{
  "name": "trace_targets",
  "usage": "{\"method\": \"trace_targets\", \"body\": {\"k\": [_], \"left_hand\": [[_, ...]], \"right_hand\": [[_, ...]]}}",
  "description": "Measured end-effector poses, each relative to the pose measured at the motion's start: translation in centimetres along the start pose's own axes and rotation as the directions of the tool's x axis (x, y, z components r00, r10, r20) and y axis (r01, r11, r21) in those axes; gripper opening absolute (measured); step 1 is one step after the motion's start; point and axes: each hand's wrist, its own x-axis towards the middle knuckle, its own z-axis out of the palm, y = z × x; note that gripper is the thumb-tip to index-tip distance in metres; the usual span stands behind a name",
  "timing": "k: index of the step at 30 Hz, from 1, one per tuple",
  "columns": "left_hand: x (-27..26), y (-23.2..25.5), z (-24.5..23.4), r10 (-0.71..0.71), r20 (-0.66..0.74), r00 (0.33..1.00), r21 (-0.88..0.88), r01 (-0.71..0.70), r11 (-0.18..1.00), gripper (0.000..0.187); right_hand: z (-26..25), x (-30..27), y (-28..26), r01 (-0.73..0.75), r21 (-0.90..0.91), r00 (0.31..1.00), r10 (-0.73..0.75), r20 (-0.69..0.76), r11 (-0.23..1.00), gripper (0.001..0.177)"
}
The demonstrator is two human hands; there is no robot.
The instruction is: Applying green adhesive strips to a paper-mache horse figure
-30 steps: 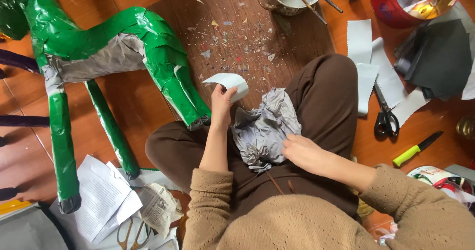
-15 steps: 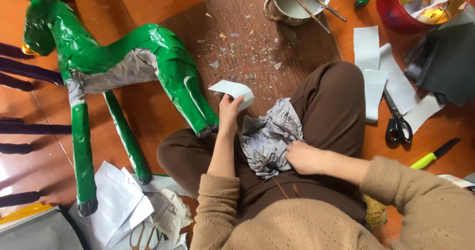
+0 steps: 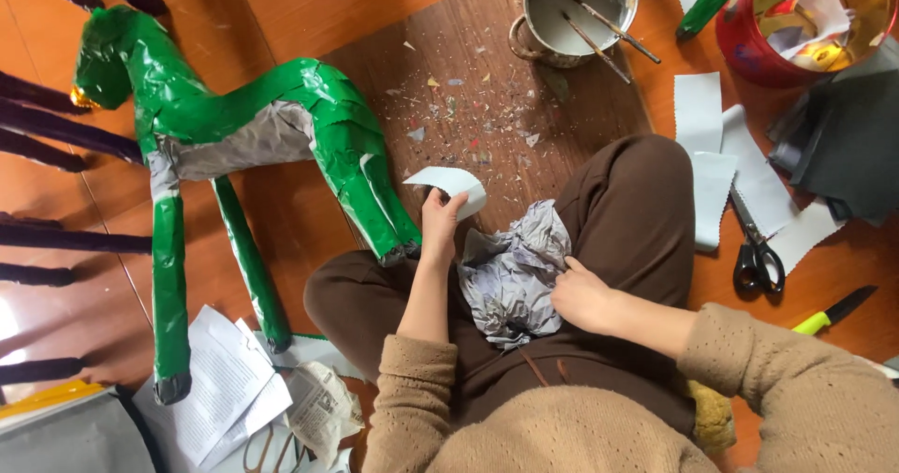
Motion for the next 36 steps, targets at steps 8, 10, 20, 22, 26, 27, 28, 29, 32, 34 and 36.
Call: {"method": "trace_targets", "body": {"k": [8, 10, 20, 22, 26, 27, 28, 29, 32, 34, 36], "left_hand": [[-0.2, 0.5, 0.0, 0.0, -0.015, 1.0, 0.011, 0.0, 1.0, 0.026], [-1.2, 1.7, 0.7, 0.028, -0.011, 1.0, 0.05, -0.027, 0.998, 0.023], [-1.3, 2.2, 0.6, 0.072, -0.002, 0.997, 0.121, -0.071, 0.99, 0.027], [-1.0, 1.6, 0.6, 0.058, -0.015, 0.998, 0.119, -0.056, 0.991, 0.027], [-0.9, 1.4, 1.0, 0.048, -0.001, 0.999, 0.139, -0.047, 0.989, 0.025], [-0.7, 1.4, 1.1, 0.048, 0.005, 0.999, 0.141, -0.049, 0.989, 0.025], [-0.7, 2.1, 1.0, 0.051, 0.006, 0.999, 0.145, -0.052, 0.988, 0.025], [-1.1, 2.4, 1.1, 0.043, 0.003, 0.999, 0.131, -0.043, 0.99, 0.024], [-1.0, 2.0, 1.3, 0.036, 0.002, 0.999, 0.114, -0.036, 0.993, 0.024], [-0.8, 1.7, 1.3, 0.044, 0.001, 0.999, 0.116, -0.044, 0.992, 0.025], [-0.9, 1.5, 1.1, 0.038, -0.003, 0.999, 0.115, -0.038, 0.993, 0.025]], "right_hand": [[-0.9, 0.8, -0.3, 0.033, 0.022, 0.996, -0.035, 0.087, 0.999, 0.015], [-0.5, 0.2, 0.1, 0.022, 0.08, 1.0, -0.023, 0.017, 0.997, 0.016], [-1.7, 3.0, 0.3, 0.014, -0.144, 0.99, -0.033, -0.134, 0.989, 0.033], [-4.2, 4.9, 0.6, 0.013, 0.019, 0.982, -0.009, -0.19, 1.0, 0.029], [-10.6, 7.3, 1.0, 0.045, 0.095, 0.962, -0.017, -0.272, 0.994, 0.012], [-10.0, 7.1, 1.2, 0.049, 0.1, 0.97, -0.024, -0.241, 0.994, 0.012], [-9.3, 6.5, 1.6, 0.047, 0.101, 0.969, -0.021, -0.245, 0.994, 0.012], [-8.6, 5.3, 1.9, 0.053, 0.109, 0.982, -0.032, -0.184, 0.993, 0.012], [-6.7, 2.6, 2.4, 0.06, 0.123, 0.997, -0.052, -0.061, 0.991, 0.012], [-5.8, 1.7, 2.3, 0.063, 0.128, 0.998, -0.063, -0.007, 0.99, 0.012], [-4.7, 1.4, 1.6, 0.073, 0.145, 0.992, -0.087, 0.092, 0.987, 0.012]]}}
